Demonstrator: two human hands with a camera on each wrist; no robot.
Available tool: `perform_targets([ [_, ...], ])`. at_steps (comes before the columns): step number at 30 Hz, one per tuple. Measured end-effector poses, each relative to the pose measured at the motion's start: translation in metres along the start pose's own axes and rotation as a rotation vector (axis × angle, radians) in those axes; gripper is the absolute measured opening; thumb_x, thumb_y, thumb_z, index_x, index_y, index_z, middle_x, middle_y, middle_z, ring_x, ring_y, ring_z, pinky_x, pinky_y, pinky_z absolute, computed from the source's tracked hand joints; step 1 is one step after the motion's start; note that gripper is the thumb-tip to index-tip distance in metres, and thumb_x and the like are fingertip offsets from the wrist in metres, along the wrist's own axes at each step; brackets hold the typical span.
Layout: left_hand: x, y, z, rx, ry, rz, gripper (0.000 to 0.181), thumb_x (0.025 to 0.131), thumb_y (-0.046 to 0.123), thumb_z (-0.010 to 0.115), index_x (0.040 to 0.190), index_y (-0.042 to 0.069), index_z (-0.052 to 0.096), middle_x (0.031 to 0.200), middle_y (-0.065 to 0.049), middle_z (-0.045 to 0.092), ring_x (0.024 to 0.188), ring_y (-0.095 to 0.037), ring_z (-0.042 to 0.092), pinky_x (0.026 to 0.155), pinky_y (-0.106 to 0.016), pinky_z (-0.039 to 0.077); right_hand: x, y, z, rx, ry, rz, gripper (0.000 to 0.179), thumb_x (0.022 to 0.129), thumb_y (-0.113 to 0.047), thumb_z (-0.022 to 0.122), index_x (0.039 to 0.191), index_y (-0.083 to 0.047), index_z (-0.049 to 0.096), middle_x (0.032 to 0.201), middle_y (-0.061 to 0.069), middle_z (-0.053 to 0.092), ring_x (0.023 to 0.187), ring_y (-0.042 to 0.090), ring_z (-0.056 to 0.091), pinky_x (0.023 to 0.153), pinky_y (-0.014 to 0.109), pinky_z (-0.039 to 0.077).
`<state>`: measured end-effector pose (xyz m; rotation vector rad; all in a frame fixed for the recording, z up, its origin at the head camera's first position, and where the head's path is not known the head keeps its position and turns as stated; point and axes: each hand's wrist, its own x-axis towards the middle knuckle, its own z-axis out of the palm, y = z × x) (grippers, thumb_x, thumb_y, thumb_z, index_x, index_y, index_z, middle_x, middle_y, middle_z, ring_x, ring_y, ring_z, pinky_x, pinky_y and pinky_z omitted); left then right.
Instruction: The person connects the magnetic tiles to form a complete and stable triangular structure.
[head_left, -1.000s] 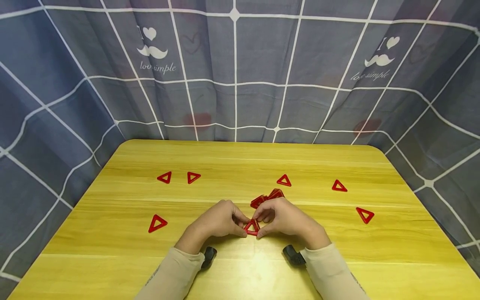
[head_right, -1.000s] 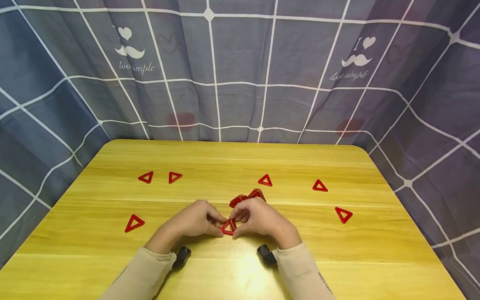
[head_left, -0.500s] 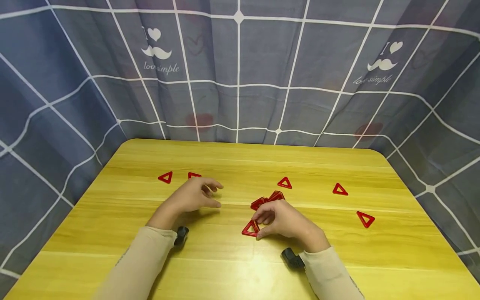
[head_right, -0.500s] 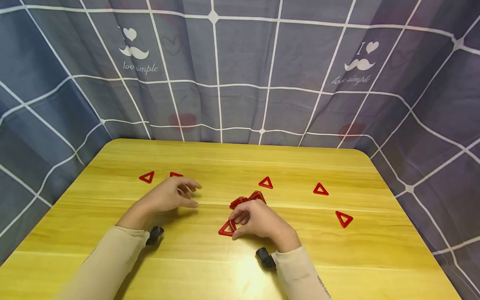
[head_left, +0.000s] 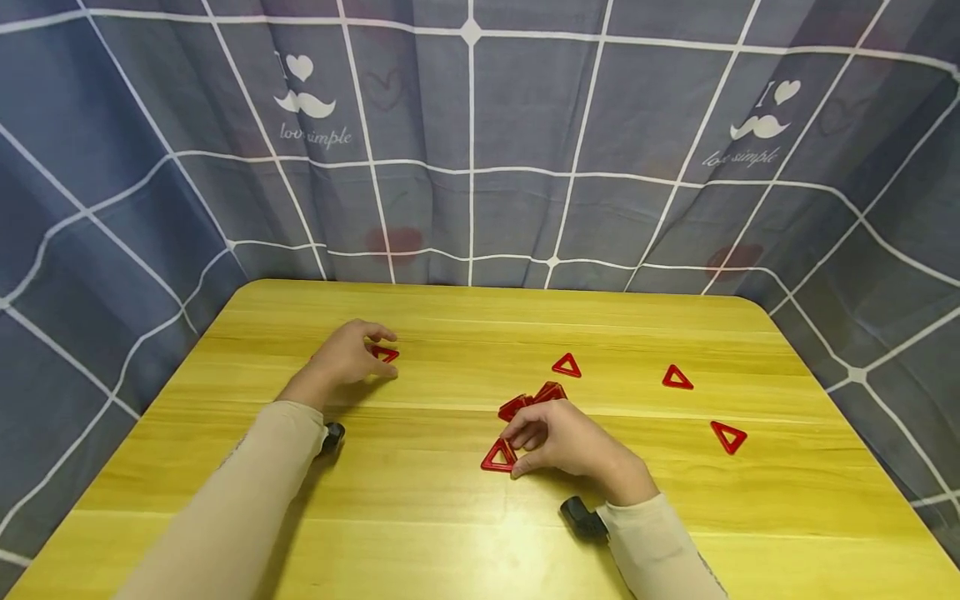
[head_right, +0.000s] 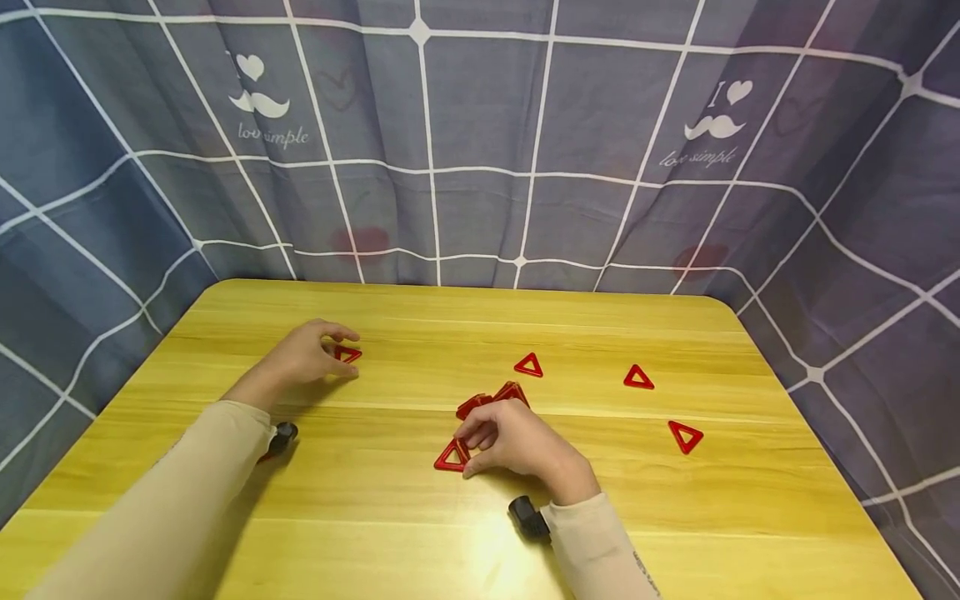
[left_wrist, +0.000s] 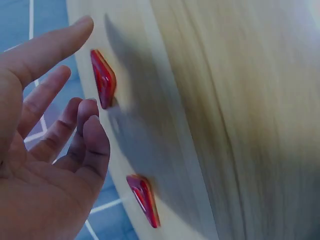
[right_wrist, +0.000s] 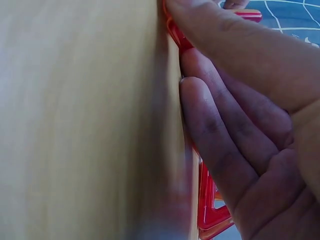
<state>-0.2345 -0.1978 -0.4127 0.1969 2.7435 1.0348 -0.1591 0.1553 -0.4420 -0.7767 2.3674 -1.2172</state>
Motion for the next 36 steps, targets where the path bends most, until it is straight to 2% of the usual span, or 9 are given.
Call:
perform_targets([
  [4,0.003,-0.004,-0.003,0.03,0.013,-0.013,0.052,0.081,0.014,0.086,0.127,0.001,0.067,0.131,-0.025,0.056,0.114,-0.038,0.053,0.097,-0.049,0.045,0.0,0.0,0.001,0.013,0.005,0.003,0.033,0.073,-0.017,0.092,0.102,-0.016,0.076,0.091,-0.007,0.069,0.084,0.015,0.066,0.077,0.029,0.055],
  [7,0.005,-0.006,-0.003,0.049,-0.001,-0.009,0.05,0.083,0.017,0.085,0.126,0.0,0.067,0.127,-0.024,0.06,0.114,-0.037,0.054,0.101,-0.051,0.042,-0.002,-0.001,0.002,0.027,0.003,0.01,0.033,0.073,-0.015,0.092,0.102,-0.016,0.076,0.091,-0.007,0.069,0.083,0.015,0.066,0.077,0.029,0.055],
  [11,0.005,-0.009,-0.003,0.051,-0.024,-0.022,0.051,0.085,0.019,0.083,0.128,-0.003,0.065,0.125,-0.023,0.062,0.113,-0.037,0.057,0.101,-0.051,0.043,-0.002,-0.001,0.002,0.041,0.0,0.012,0.033,0.074,-0.013,0.091,0.104,-0.015,0.077,0.092,-0.006,0.069,0.083,0.014,0.067,0.076,0.03,0.055],
  [19,0.007,-0.009,-0.003,0.07,-0.022,-0.055,0.047,0.084,0.02,0.083,0.123,-0.002,0.069,0.121,-0.019,0.067,0.11,-0.034,0.06,0.099,-0.048,0.044,-0.001,0.0,0.002,0.047,0.007,0.01,0.034,0.074,-0.011,0.091,0.106,-0.014,0.077,0.092,-0.006,0.07,0.082,0.013,0.068,0.075,0.029,0.056],
  [23,0.007,-0.007,-0.002,0.066,-0.028,-0.062,0.046,0.083,0.023,0.084,0.12,0.0,0.071,0.118,-0.016,0.068,0.104,-0.031,0.061,0.093,-0.045,0.048,0.0,0.0,0.002,0.052,0.009,0.011,0.035,0.074,-0.01,0.09,0.106,-0.013,0.077,0.092,-0.006,0.07,0.081,0.013,0.068,0.075,0.029,0.056],
  [26,0.003,-0.001,0.0,-0.007,-0.046,-0.055,0.044,0.082,0.022,0.085,0.117,0.001,0.072,0.111,-0.014,0.069,0.095,-0.027,0.063,0.082,-0.04,0.052,0.0,0.001,0.002,0.058,0.009,0.012,0.034,0.074,-0.01,0.09,0.106,-0.012,0.077,0.092,-0.006,0.07,0.082,0.013,0.068,0.075,0.029,0.056],
  [30,-0.004,0.016,0.01,-0.145,-0.091,-0.034,0.04,0.081,0.021,0.087,0.115,0.005,0.073,0.104,-0.01,0.07,0.085,-0.023,0.065,0.071,-0.036,0.054,0.0,0.002,0.002,0.07,0.008,0.014,0.034,0.075,-0.01,0.09,0.106,-0.012,0.077,0.092,-0.006,0.071,0.082,0.013,0.069,0.075,0.029,0.056],
  [32,-0.009,0.027,0.018,-0.182,-0.117,-0.014,0.037,0.08,0.021,0.088,0.112,0.008,0.075,0.101,-0.008,0.07,0.082,-0.022,0.065,0.069,-0.035,0.053,0.0,0.002,0.002,0.075,0.008,0.018,0.033,0.075,-0.009,0.09,0.105,-0.012,0.077,0.092,-0.006,0.072,0.082,0.013,0.069,0.075,0.029,0.056],
  [36,-0.021,0.047,0.037,-0.186,-0.155,0.043,0.032,0.077,0.019,0.089,0.107,0.013,0.077,0.096,-0.003,0.072,0.08,-0.018,0.066,0.066,-0.035,0.051,0.001,0.001,0.002,0.084,0.006,0.023,0.033,0.075,-0.008,0.09,0.105,-0.012,0.077,0.092,-0.005,0.072,0.083,0.014,0.07,0.075,0.029,0.056],
])
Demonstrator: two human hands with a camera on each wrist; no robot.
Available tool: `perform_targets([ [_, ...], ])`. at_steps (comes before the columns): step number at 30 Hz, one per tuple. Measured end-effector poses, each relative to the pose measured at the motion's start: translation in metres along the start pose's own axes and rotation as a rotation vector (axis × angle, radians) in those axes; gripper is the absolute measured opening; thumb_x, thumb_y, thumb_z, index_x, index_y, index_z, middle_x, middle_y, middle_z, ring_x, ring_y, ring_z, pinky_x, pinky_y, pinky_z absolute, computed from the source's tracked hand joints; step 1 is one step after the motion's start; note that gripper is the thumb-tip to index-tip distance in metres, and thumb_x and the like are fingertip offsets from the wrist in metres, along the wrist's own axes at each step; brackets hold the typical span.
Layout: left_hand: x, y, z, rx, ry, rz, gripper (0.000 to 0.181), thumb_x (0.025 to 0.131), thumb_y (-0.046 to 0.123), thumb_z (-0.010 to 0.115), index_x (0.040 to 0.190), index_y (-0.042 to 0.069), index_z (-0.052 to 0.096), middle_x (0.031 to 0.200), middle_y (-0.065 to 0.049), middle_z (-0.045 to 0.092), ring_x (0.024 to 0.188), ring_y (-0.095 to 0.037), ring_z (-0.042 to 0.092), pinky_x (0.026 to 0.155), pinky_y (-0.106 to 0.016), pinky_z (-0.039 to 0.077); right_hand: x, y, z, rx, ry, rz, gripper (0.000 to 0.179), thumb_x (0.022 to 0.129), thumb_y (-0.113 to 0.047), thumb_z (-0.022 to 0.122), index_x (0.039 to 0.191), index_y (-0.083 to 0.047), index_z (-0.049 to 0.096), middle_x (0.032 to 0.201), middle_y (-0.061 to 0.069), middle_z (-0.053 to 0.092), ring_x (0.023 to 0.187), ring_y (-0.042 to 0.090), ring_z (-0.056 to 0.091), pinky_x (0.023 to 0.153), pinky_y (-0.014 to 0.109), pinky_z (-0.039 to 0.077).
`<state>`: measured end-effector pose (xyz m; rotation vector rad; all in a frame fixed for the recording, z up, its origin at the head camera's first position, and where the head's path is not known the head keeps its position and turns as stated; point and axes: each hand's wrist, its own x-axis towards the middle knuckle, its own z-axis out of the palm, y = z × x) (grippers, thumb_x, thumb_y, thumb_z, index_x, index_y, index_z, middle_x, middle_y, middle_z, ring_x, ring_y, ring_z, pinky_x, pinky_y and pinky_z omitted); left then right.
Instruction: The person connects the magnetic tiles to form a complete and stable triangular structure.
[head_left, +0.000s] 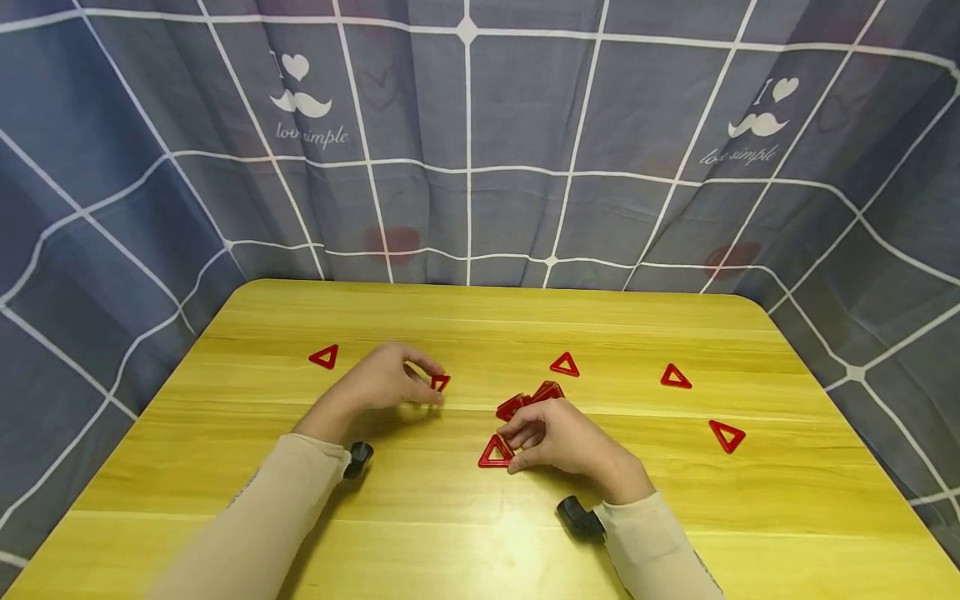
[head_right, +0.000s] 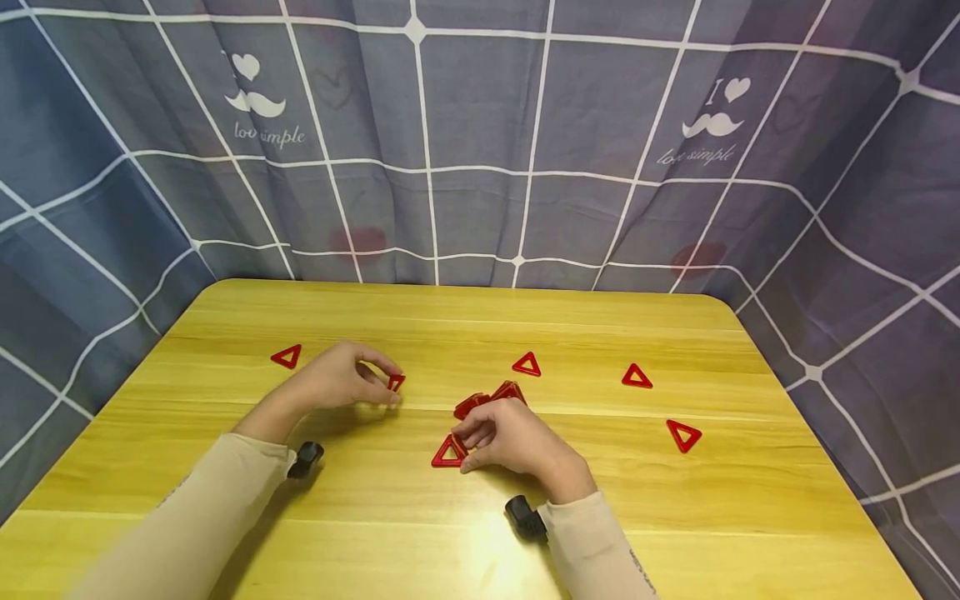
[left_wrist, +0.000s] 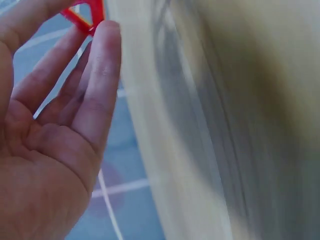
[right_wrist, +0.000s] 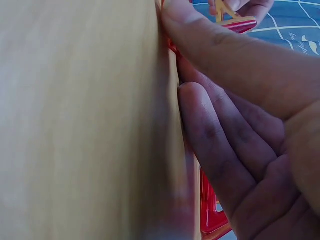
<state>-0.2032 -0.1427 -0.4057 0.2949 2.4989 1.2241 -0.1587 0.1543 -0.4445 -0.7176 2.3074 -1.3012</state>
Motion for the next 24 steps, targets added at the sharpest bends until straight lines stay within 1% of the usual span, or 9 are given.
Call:
perform_targets([
  [3,-0.005,0.008,0.02,-0.01,-0.035,0.023,0.031,0.076,0.016,0.089,0.105,0.014,0.078,0.092,-0.002,0.073,0.078,-0.016,0.067,0.067,-0.034,0.052,0.0,0.001,0.0,0.002,-0.003,0.005,0.032,0.075,-0.009,0.09,0.105,-0.012,0.077,0.092,-0.005,0.073,0.083,0.014,0.07,0.075,0.029,0.056],
  [6,-0.011,0.012,0.037,-0.016,-0.074,0.051,0.029,0.076,0.014,0.089,0.103,0.013,0.079,0.092,0.001,0.073,0.078,-0.015,0.067,0.067,-0.033,0.052,0.0,0.001,0.0,-0.004,-0.007,0.007,0.032,0.075,-0.01,0.09,0.105,-0.011,0.077,0.092,-0.006,0.073,0.083,0.013,0.07,0.075,0.029,0.056],
  [11,-0.015,0.017,0.057,-0.046,-0.135,0.134,0.03,0.076,0.009,0.089,0.103,0.008,0.079,0.095,0.0,0.074,0.08,-0.013,0.067,0.071,-0.031,0.053,0.001,0.0,-0.001,-0.022,-0.001,0.015,0.032,0.075,-0.011,0.09,0.104,-0.011,0.078,0.091,-0.006,0.074,0.082,0.013,0.07,0.075,0.028,0.056],
  [13,-0.015,0.019,0.063,-0.062,-0.157,0.164,0.03,0.076,0.008,0.088,0.105,0.005,0.078,0.095,-0.001,0.074,0.08,-0.013,0.068,0.071,-0.03,0.054,0.0,0.0,-0.002,-0.023,0.001,0.024,0.031,0.075,-0.01,0.09,0.104,-0.011,0.078,0.091,-0.006,0.074,0.082,0.013,0.07,0.075,0.028,0.056],
  [17,-0.015,0.019,0.071,-0.074,-0.178,0.194,0.03,0.076,0.005,0.088,0.105,0.004,0.078,0.09,-0.003,0.074,0.075,-0.012,0.068,0.066,-0.029,0.054,0.0,0.0,-0.001,-0.023,-0.003,0.033,0.029,0.076,-0.01,0.089,0.102,-0.012,0.078,0.091,-0.007,0.074,0.082,0.012,0.07,0.074,0.028,0.056],
  [21,-0.017,0.017,0.074,-0.064,-0.173,0.203,0.03,0.076,0.005,0.088,0.104,0.005,0.078,0.087,-0.001,0.074,0.071,-0.012,0.067,0.063,-0.03,0.054,0.001,0.001,0.0,-0.049,-0.001,0.014,0.024,0.076,-0.012,0.089,0.097,-0.014,0.078,0.091,-0.007,0.073,0.08,0.011,0.07,0.072,0.028,0.057],
  [24,-0.018,0.018,0.075,-0.056,-0.167,0.198,0.031,0.076,0.006,0.088,0.105,0.005,0.078,0.087,0.0,0.074,0.071,-0.012,0.067,0.063,-0.029,0.054,0.001,0.0,0.0,-0.072,0.005,-0.009,0.021,0.076,-0.012,0.089,0.094,-0.012,0.078,0.088,-0.006,0.073,0.078,0.011,0.07,0.071,0.027,0.057],
])
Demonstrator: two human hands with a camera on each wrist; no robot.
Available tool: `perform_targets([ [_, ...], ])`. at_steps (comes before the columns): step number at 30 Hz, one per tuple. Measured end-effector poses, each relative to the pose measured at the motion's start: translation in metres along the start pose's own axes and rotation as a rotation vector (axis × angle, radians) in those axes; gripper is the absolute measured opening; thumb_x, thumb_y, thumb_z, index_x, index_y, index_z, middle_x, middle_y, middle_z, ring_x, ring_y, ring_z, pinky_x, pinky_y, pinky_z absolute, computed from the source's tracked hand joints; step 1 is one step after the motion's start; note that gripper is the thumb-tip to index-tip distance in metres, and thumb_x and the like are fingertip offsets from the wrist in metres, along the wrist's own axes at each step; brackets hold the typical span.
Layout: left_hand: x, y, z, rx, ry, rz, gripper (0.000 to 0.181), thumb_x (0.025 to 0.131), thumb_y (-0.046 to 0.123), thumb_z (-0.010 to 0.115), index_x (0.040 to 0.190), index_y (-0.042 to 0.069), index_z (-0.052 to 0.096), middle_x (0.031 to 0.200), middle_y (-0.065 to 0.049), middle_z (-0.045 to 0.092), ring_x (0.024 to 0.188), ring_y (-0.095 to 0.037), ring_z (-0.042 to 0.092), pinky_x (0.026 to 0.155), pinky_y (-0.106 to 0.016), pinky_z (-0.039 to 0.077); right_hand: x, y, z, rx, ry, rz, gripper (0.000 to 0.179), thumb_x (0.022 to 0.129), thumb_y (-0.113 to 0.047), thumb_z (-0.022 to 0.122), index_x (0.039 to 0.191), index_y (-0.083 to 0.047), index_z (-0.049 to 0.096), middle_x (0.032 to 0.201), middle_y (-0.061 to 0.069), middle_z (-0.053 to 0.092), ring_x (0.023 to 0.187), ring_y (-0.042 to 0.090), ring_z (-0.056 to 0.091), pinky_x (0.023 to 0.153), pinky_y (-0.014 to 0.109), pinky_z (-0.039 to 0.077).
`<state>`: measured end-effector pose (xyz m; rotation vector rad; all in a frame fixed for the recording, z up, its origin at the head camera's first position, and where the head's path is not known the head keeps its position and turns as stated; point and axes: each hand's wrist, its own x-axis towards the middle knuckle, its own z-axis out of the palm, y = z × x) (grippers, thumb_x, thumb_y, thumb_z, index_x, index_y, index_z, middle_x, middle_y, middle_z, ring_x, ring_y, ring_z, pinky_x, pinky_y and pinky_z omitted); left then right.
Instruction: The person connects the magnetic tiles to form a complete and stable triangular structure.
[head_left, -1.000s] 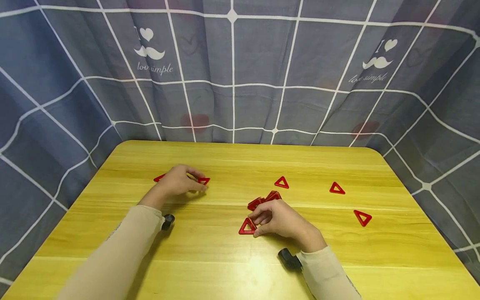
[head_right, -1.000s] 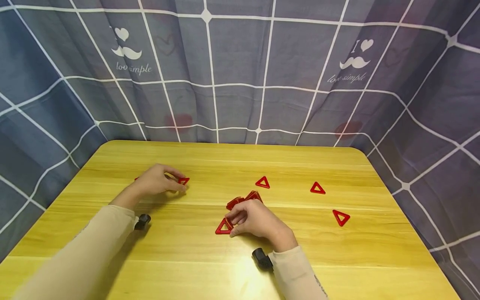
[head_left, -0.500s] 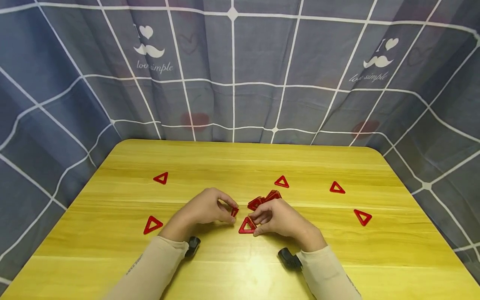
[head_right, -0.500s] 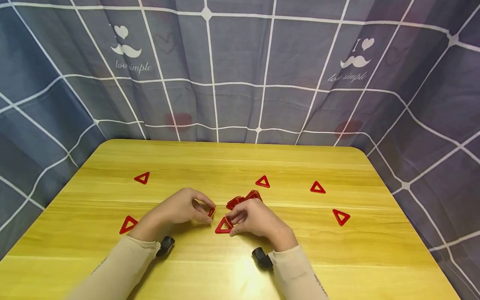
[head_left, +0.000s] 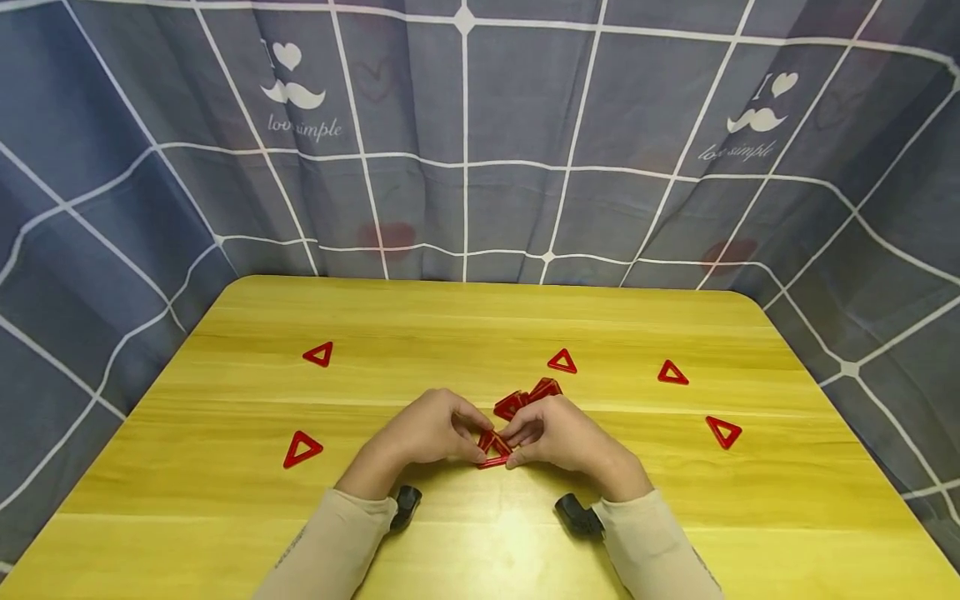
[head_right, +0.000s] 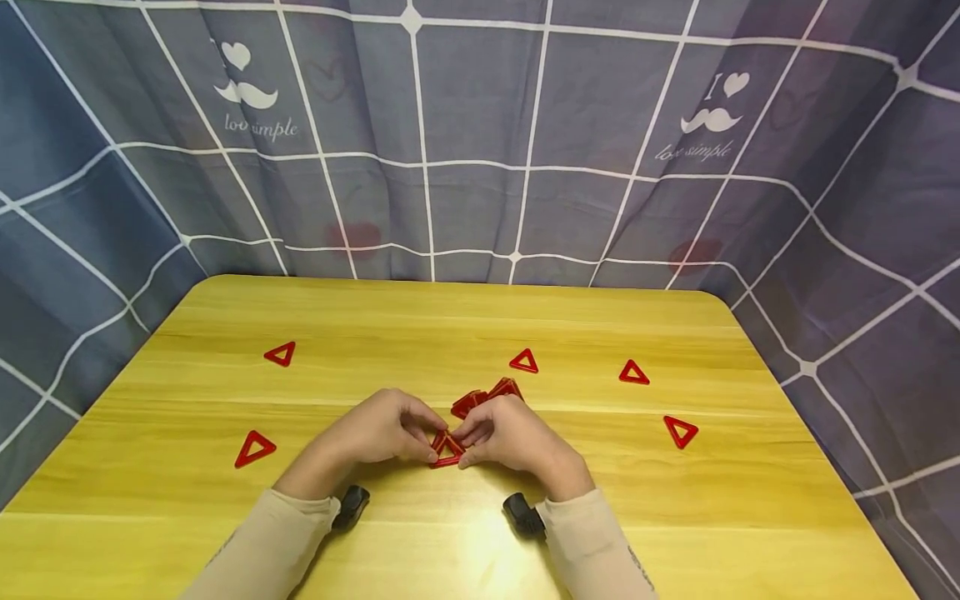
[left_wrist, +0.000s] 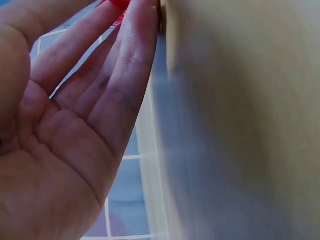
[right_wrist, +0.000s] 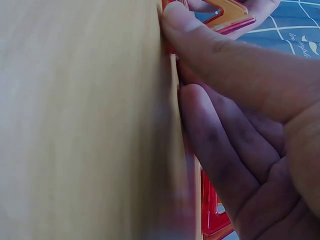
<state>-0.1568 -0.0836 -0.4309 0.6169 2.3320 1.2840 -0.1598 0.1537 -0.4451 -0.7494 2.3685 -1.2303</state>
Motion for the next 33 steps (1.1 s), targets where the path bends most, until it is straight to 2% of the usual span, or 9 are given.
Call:
perform_targets([
  [8,-0.002,0.005,-0.001,0.015,-0.02,-0.023,0.033,0.074,0.007,0.09,0.104,0.004,0.076,0.085,-0.001,0.072,0.071,-0.012,0.066,0.062,-0.029,0.053,0.001,0.0,-0.001,-0.028,-0.01,-0.074,0.015,0.076,-0.011,0.089,0.088,-0.011,0.079,0.084,-0.007,0.073,0.074,0.008,0.069,0.069,0.027,0.056],
  [11,-0.003,0.006,-0.003,0.026,-0.036,-0.032,0.039,0.072,0.008,0.091,0.107,0.006,0.074,0.091,0.0,0.072,0.075,-0.012,0.067,0.066,-0.03,0.054,0.001,0.0,-0.002,-0.017,-0.015,-0.081,0.015,0.077,-0.009,0.088,0.088,-0.011,0.079,0.084,-0.006,0.073,0.074,0.008,0.069,0.069,0.027,0.056],
  [16,-0.003,0.005,-0.006,0.044,-0.057,-0.008,0.048,0.071,0.005,0.092,0.115,0.005,0.071,0.104,-0.001,0.069,0.081,-0.015,0.065,0.071,-0.03,0.053,0.001,-0.001,-0.003,-0.04,-0.005,-0.093,0.013,0.078,-0.009,0.087,0.087,-0.011,0.079,0.082,-0.007,0.072,0.072,0.008,0.068,0.068,0.027,0.056],
  [22,-0.002,0.002,-0.002,0.074,-0.08,0.028,0.052,0.074,0.004,0.089,0.122,0.005,0.067,0.106,0.0,0.063,0.074,-0.016,0.06,0.064,-0.029,0.052,-0.001,-0.002,-0.007,-0.111,0.034,-0.099,0.01,0.082,-0.012,0.086,0.088,-0.012,0.078,0.083,-0.008,0.071,0.071,0.007,0.065,0.067,0.027,0.055],
  [28,0.0,-0.001,0.004,0.099,-0.086,0.048,0.047,0.078,0.008,0.088,0.121,0.007,0.068,0.093,0.001,0.061,0.071,-0.012,0.054,0.063,-0.027,0.047,-0.015,-0.002,-0.027,-0.135,0.081,-0.064,0.015,0.081,-0.013,0.086,0.095,-0.011,0.079,0.09,-0.003,0.072,0.078,0.009,0.066,0.072,0.029,0.055],
  [33,0.0,-0.001,0.005,0.106,-0.089,0.047,0.043,0.079,0.013,0.088,0.118,0.01,0.07,0.089,-0.002,0.059,0.07,-0.012,0.051,0.063,-0.027,0.045,-0.036,0.005,-0.057,-0.132,0.172,0.022,0.023,0.081,-0.017,0.087,0.1,-0.008,0.079,0.096,0.003,0.074,0.08,0.014,0.067,0.07,0.03,0.055],
])
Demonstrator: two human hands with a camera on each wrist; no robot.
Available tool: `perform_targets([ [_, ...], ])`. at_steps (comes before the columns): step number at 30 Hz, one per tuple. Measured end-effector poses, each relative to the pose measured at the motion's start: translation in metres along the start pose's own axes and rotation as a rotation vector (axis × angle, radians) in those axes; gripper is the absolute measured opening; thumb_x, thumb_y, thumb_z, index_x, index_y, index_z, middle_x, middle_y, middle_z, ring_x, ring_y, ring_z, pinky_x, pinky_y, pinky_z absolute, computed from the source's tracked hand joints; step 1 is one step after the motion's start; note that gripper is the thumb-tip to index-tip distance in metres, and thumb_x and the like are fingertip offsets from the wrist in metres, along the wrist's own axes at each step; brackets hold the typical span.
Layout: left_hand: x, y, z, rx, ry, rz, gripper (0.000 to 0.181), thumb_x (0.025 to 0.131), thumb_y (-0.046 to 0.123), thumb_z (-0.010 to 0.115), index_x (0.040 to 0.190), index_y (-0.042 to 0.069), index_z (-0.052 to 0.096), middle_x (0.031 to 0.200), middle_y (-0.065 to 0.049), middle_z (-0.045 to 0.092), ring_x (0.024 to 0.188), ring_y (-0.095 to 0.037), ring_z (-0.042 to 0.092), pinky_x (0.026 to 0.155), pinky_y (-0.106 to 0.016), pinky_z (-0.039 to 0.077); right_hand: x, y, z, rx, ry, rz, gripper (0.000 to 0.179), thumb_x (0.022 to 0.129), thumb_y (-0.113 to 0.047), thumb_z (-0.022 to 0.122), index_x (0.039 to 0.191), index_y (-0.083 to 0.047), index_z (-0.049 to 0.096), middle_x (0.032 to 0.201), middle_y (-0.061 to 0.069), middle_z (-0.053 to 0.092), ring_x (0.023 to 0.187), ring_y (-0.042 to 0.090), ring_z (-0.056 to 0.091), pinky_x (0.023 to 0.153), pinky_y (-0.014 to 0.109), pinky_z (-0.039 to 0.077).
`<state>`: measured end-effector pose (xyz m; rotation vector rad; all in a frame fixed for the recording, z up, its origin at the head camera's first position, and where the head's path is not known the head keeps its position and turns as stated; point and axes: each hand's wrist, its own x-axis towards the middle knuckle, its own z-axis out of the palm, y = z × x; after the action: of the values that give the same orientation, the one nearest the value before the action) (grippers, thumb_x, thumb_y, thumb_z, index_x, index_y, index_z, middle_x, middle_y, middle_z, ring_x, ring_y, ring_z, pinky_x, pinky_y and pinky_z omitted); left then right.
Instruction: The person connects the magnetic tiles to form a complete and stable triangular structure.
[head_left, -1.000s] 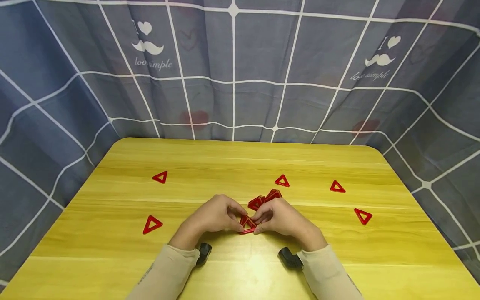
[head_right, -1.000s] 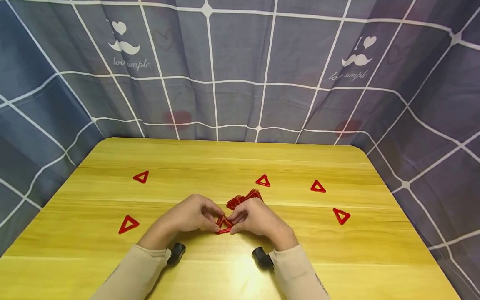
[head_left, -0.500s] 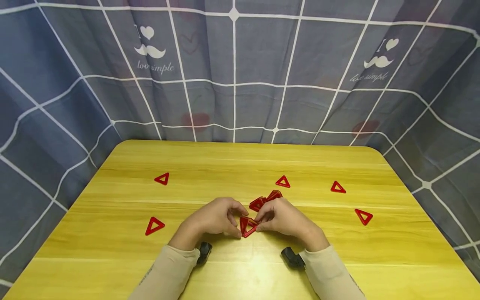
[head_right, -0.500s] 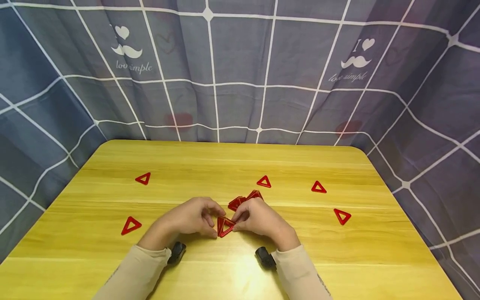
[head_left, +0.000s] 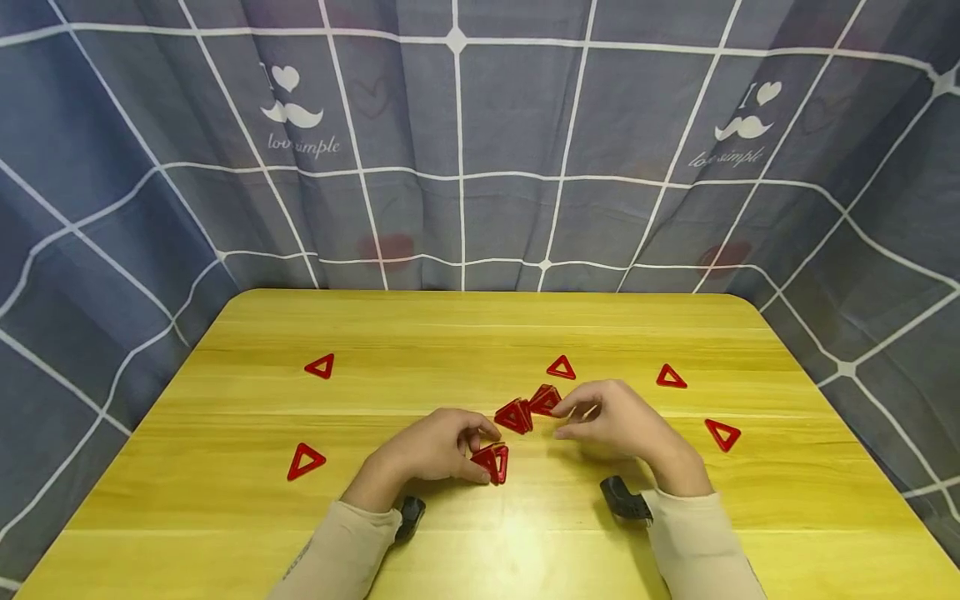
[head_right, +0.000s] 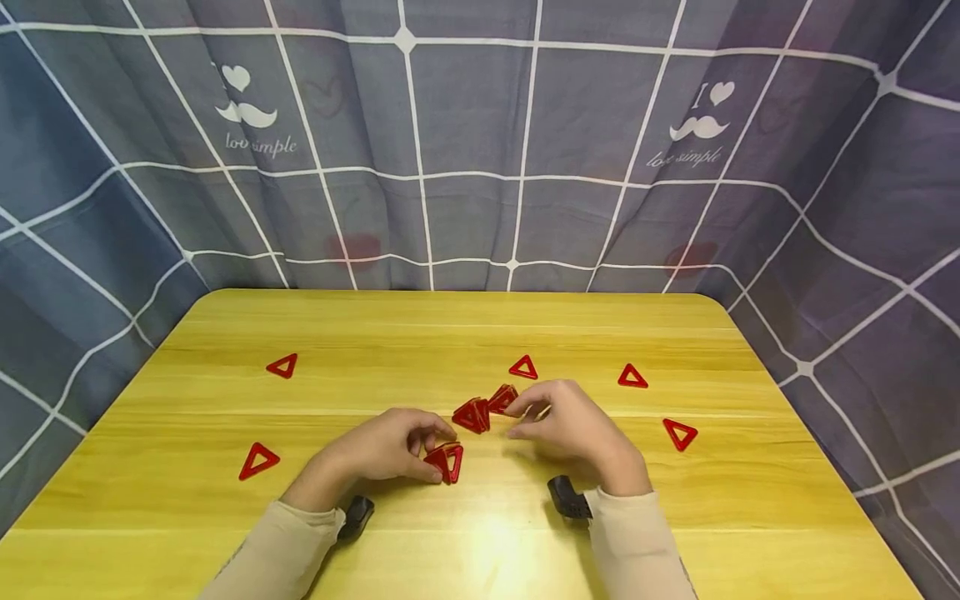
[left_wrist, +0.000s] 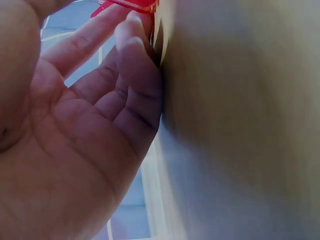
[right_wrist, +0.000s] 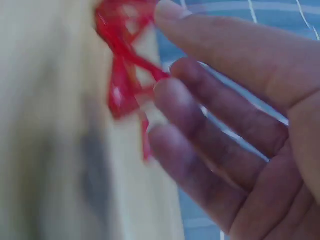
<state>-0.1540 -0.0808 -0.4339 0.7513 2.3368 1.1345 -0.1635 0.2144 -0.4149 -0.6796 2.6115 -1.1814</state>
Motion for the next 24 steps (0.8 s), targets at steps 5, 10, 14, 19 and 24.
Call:
perform_targets([
  [5,-0.001,0.0,0.001,-0.013,-0.005,-0.003,0.04,0.079,0.016,0.089,0.114,0.012,0.071,0.087,-0.003,0.058,0.069,-0.013,0.048,0.063,-0.027,0.043,-0.024,0.016,-0.035,-0.041,0.122,0.14,0.038,0.078,-0.022,0.089,0.11,-0.005,0.076,0.105,0.009,0.073,0.087,0.018,0.068,0.073,0.034,0.055],
  [10,-0.002,0.0,0.001,-0.032,-0.011,-0.011,0.039,0.079,0.016,0.089,0.113,0.013,0.072,0.086,-0.005,0.058,0.066,-0.012,0.046,0.06,-0.027,0.041,-0.048,0.028,-0.06,-0.117,0.194,0.298,0.056,0.076,-0.033,0.09,0.12,-0.003,0.072,0.113,0.015,0.068,0.096,0.028,0.065,0.074,0.038,0.053],
  [14,-0.002,-0.001,0.001,-0.049,-0.011,-0.005,0.038,0.079,0.016,0.088,0.113,0.013,0.072,0.086,-0.006,0.057,0.066,-0.013,0.046,0.06,-0.027,0.041,-0.064,0.04,-0.074,-0.132,0.216,0.442,0.073,0.073,-0.041,0.091,0.128,-0.001,0.066,0.127,0.022,0.061,0.107,0.039,0.058,0.075,0.042,0.053],
  [19,0.0,-0.001,0.001,-0.05,-0.013,-0.003,0.038,0.08,0.018,0.088,0.114,0.013,0.072,0.087,-0.004,0.057,0.065,-0.012,0.045,0.06,-0.026,0.041,-0.083,0.058,-0.09,-0.068,0.257,0.671,0.093,0.072,-0.051,0.089,0.139,0.002,0.054,0.142,0.032,0.045,0.119,0.05,0.044,0.091,0.059,0.045],
  [24,0.002,-0.002,0.001,-0.039,-0.016,0.008,0.038,0.08,0.019,0.088,0.115,0.013,0.072,0.087,-0.003,0.058,0.066,-0.011,0.046,0.059,-0.026,0.041,-0.096,0.077,-0.098,0.009,0.281,0.81,0.098,0.07,-0.048,0.091,0.14,0.006,0.049,0.138,0.035,0.043,0.116,0.049,0.043,0.094,0.06,0.039],
])
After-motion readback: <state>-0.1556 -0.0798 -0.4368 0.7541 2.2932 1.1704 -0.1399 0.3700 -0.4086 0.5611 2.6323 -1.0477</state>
